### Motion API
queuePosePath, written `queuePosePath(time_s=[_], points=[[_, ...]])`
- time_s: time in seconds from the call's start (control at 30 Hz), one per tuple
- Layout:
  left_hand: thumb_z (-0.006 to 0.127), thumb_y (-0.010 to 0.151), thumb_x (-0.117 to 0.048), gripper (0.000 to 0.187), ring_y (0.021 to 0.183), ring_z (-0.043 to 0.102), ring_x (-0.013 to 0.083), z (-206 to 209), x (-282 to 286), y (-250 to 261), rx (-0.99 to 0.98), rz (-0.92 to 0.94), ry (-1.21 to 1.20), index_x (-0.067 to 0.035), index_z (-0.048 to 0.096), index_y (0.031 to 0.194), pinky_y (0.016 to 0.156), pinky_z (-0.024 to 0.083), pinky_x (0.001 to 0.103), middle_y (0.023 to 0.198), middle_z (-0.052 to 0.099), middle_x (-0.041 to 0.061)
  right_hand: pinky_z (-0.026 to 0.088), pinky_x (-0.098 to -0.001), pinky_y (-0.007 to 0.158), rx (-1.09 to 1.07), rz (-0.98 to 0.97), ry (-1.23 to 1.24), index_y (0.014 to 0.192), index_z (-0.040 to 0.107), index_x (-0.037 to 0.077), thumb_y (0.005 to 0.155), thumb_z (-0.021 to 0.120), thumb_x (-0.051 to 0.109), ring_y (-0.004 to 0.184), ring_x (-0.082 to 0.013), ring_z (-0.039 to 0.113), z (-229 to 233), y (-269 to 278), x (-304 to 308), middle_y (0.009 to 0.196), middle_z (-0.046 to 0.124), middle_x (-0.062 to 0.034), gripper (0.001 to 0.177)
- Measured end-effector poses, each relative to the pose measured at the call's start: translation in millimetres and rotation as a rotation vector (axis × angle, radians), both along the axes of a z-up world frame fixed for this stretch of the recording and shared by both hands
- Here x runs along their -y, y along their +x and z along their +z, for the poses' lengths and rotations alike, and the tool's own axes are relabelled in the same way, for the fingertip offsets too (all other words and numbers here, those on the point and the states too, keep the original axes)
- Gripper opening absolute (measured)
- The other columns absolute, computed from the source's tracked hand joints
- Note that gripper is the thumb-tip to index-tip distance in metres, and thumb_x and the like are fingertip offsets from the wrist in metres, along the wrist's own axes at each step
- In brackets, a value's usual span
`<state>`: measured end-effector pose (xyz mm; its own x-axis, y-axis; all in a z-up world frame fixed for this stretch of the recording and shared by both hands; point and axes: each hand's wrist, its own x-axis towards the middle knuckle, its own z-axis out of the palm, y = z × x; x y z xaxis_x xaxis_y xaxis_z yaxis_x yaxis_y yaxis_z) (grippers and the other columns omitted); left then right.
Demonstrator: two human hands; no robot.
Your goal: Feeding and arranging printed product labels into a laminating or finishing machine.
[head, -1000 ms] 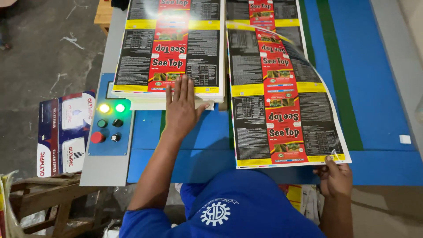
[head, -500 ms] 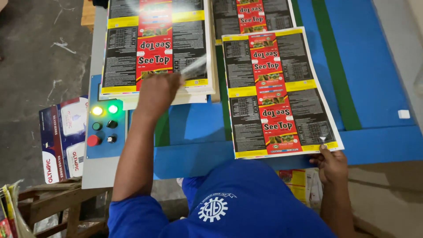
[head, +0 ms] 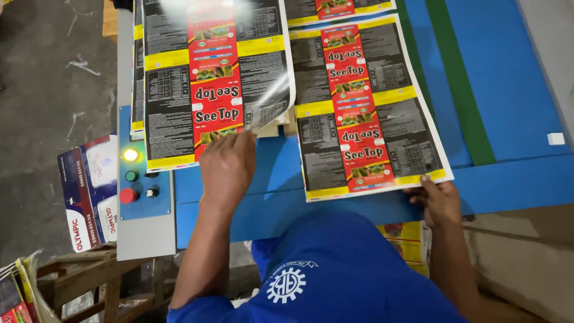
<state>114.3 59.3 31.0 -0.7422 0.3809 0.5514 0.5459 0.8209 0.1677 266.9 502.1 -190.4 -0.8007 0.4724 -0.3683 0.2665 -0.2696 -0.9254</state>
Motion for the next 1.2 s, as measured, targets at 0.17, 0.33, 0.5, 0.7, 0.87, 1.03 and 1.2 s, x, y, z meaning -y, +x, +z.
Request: queuePosePath(time_s=[0.17, 0.33, 0.5, 0.7, 0.87, 1.03, 1.2], points=[[0.069, 0.097, -0.011, 0.011, 0.072, 0.066, 0.0331, -5.6, 0.9, 3.5, 0.051, 0.029, 0.071, -0.005, 0.065, 0.089, 0.065, 0.052, 0.047, 0.077, 0.066, 0.012, 0.051, -0.0322, 0.059, -0.022, 0.083, 0.036, 0.115, 0.063, 0.0, 0.11, 0.058, 0.019, 0.077, -0.0216, 0.071, -9.4, -43.0, -10.8, 0.095, 0.073, -0.0152, 0.02], [0.069, 0.096, -0.012, 0.008, 0.076, 0.067, 0.0339, -8.8, -0.9, 9.3, 0.071, 0.001, 0.118, -0.004, 0.067, 0.094, 0.066, 0.052, 0.047, 0.082, 0.067, 0.013, 0.053, -0.0318, 0.06, -0.071, 0.113, -0.023, 0.122, 0.06, 0.003, 0.109, 0.057, 0.02, 0.081, -0.021, 0.072, -9.3, -73.5, -18.4, 0.101, 0.072, -0.0117, 0.021], [0.071, 0.095, -0.012, 0.011, 0.085, 0.069, 0.0348, -31.4, -7.4, 16.3, 0.121, -0.118, 0.244, -0.003, 0.069, 0.101, 0.07, 0.055, 0.047, 0.096, 0.07, 0.015, 0.055, -0.0313, 0.062, 0.043, 0.136, 0.016, 0.143, 0.056, 0.007, 0.102, 0.055, 0.019, 0.087, -0.0221, 0.073, -2.8, -63.8, -13.1, 0.113, 0.073, -0.0132, 0.043], [0.072, 0.091, -0.017, 0.017, 0.103, 0.068, 0.033, -65.0, -54.7, 26.5, 0.104, -0.338, 0.339, -0.004, 0.072, 0.102, 0.087, 0.053, 0.046, 0.114, 0.071, 0.014, 0.051, -0.0331, 0.062, 0.121, 0.201, 0.093, 0.151, 0.051, 0.009, 0.1, 0.058, 0.017, 0.086, -0.024, 0.071, 34.2, -65.1, 55.0, 0.119, 0.073, -0.0184, 0.052], [0.068, 0.087, -0.025, 0.022, 0.114, 0.061, 0.0347, -67.5, -78.1, 31.7, 0.102, -0.406, 0.298, -0.004, 0.068, 0.095, 0.095, 0.047, 0.051, 0.107, 0.065, 0.014, 0.053, -0.0351, 0.067, 0.034, 0.499, 0.076, 0.127, 0.065, 0.002, 0.099, 0.056, 0.021, 0.085, -0.0204, 0.072, 76.3, -76.1, 123.6, 0.11, 0.077, -0.0113, 0.035], [0.067, 0.086, -0.025, 0.021, 0.122, 0.061, 0.0322, -79.0, -82.2, 37.6, 0.074, -0.383, 0.202, -0.007, 0.068, 0.097, 0.102, 0.047, 0.051, 0.116, 0.068, 0.01, 0.055, -0.0391, 0.063, -0.025, 0.37, -0.15, 0.115, 0.067, 0.003, 0.1, 0.057, 0.024, 0.074, -0.0216, 0.069, 76.8, -88.0, 122.1, 0.093, 0.074, -0.0109, 0.027], [0.07, 0.082, -0.031, 0.044, 0.126, 0.059, 0.0332, -43.4, -42.3, 28.7, 0.085, -0.483, 0.287, -0.003, 0.069, 0.115, 0.107, 0.045, 0.053, 0.124, 0.068, 0.015, 0.054, -0.0377, 0.06, -0.057, 0.226, -0.066, 0.111, 0.066, -0.003, 0.101, 0.062, 0.019, 0.069, -0.0203, 0.066, 44.4, -78.8, 73.6, 0.087, 0.072, -0.0115, 0.024]])
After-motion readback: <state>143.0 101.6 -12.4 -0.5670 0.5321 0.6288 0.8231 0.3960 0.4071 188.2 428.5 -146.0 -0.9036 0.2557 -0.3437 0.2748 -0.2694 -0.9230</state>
